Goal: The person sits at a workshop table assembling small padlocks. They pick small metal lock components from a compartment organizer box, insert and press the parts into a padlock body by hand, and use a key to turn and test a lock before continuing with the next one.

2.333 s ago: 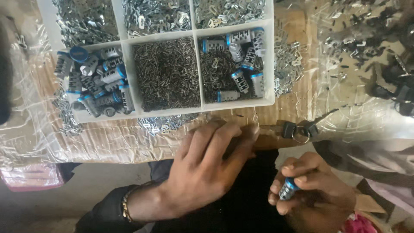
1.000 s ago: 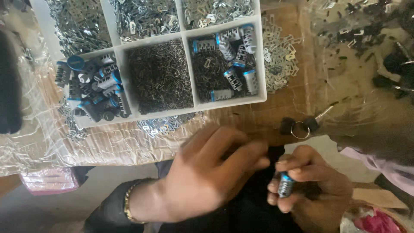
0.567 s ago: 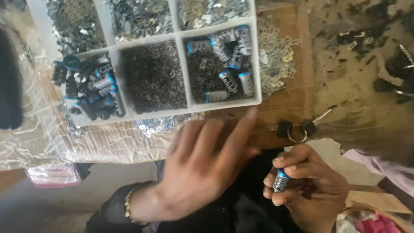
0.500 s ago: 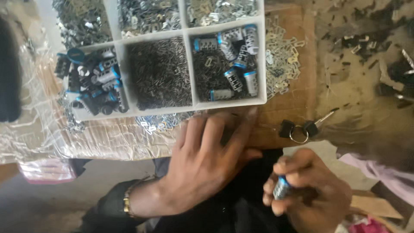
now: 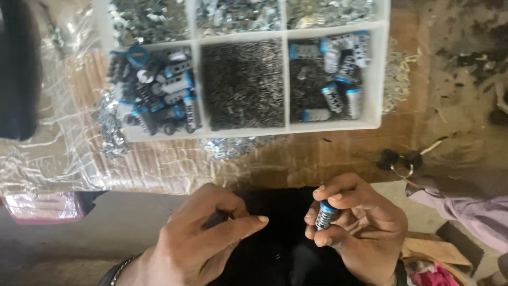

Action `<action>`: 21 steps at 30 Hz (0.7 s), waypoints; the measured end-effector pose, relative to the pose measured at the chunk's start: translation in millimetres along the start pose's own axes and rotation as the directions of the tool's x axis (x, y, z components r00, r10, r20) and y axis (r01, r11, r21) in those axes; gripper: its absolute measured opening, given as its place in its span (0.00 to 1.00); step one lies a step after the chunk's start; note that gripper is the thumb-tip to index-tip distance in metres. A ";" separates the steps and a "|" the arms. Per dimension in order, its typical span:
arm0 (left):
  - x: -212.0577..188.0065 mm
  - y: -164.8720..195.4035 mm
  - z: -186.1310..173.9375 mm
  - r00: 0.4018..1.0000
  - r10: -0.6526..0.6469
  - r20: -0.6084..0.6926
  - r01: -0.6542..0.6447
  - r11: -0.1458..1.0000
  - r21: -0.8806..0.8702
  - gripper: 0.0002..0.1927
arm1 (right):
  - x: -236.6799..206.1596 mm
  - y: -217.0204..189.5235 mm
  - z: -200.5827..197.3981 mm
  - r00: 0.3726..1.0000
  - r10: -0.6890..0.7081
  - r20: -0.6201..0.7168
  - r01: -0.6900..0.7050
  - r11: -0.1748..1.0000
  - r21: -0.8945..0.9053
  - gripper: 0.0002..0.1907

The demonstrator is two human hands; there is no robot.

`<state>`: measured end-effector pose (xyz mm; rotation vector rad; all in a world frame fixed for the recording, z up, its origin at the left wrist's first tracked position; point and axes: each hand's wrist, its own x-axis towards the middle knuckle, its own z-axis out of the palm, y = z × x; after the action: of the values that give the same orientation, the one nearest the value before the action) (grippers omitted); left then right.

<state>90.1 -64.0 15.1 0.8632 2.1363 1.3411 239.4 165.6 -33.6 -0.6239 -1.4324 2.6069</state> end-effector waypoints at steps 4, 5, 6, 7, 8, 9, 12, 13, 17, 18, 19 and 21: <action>-2.7 -8.7 -3.8 0.924 0.150 -0.352 -0.003 0.923 0.386 0.11 | 6.7 5.5 11.4 1.000 -0.008 0.024 0.007 1.000 0.030 0.21; -3.8 -9.8 -2.2 0.904 0.193 -0.381 0.009 0.883 0.470 0.11 | 9.0 6.3 14.0 0.999 -0.015 0.052 0.015 1.000 0.012 0.21; -3.7 -9.7 0.9 0.884 0.235 -0.403 0.026 0.838 0.545 0.10 | 10.9 6.5 15.7 0.997 -0.020 0.074 0.020 1.000 -0.007 0.21; -3.3 -7.2 3.9 0.899 0.222 -0.378 -0.066 0.920 0.385 0.11 | 12.1 6.9 17.2 0.996 -0.022 0.090 0.024 0.999 -0.024 0.21; -2.8 -1.5 6.8 0.916 0.207 -0.343 -0.143 0.969 0.201 0.11 | 11.8 7.0 18.0 0.997 -0.020 0.074 0.025 0.998 -0.056 0.21; 0.7 5.3 10.4 0.931 0.190 -0.313 -0.199 0.980 0.004 0.11 | 10.7 7.1 17.4 0.998 -0.010 0.064 0.016 0.996 -0.090 0.20; 26.3 15.2 16.6 0.912 0.288 -0.291 -0.314 0.948 -0.045 0.11 | 2.3 10.8 9.0 1.000 -0.029 0.001 0.029 0.984 -0.177 0.19; 33.9 18.7 15.9 0.899 0.311 -0.307 -0.324 0.946 0.008 0.11 | -1.6 12.7 5.2 0.998 -0.048 -0.040 0.039 0.979 -0.200 0.18; 42.6 22.4 9.0 0.889 0.436 -0.141 -0.398 0.887 0.235 0.14 | -6.0 15.3 -1.7 0.996 -0.083 -0.011 0.078 0.966 -0.245 0.18; 38.8 20.4 7.4 0.885 0.462 -0.049 -0.429 0.853 0.296 0.15 | -1.8 11.9 2.4 0.997 -0.069 -0.014 0.063 0.960 -0.272 0.17; 34.7 16.9 8.1 0.916 0.396 -0.065 -0.379 0.906 0.192 0.15 | 5.2 7.0 9.1 0.998 -0.060 -0.015 0.053 0.953 -0.297 0.16; 26.6 7.8 13.2 0.964 0.258 -0.063 -0.260 0.965 -0.030 0.14 | 22.7 -10.8 26.0 0.984 -0.094 0.150 0.150 0.889 -0.432 0.14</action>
<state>82.7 -34.3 15.3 1.1323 2.0887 1.5471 207.3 157.5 -19.2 -0.3933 -2.0587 2.2653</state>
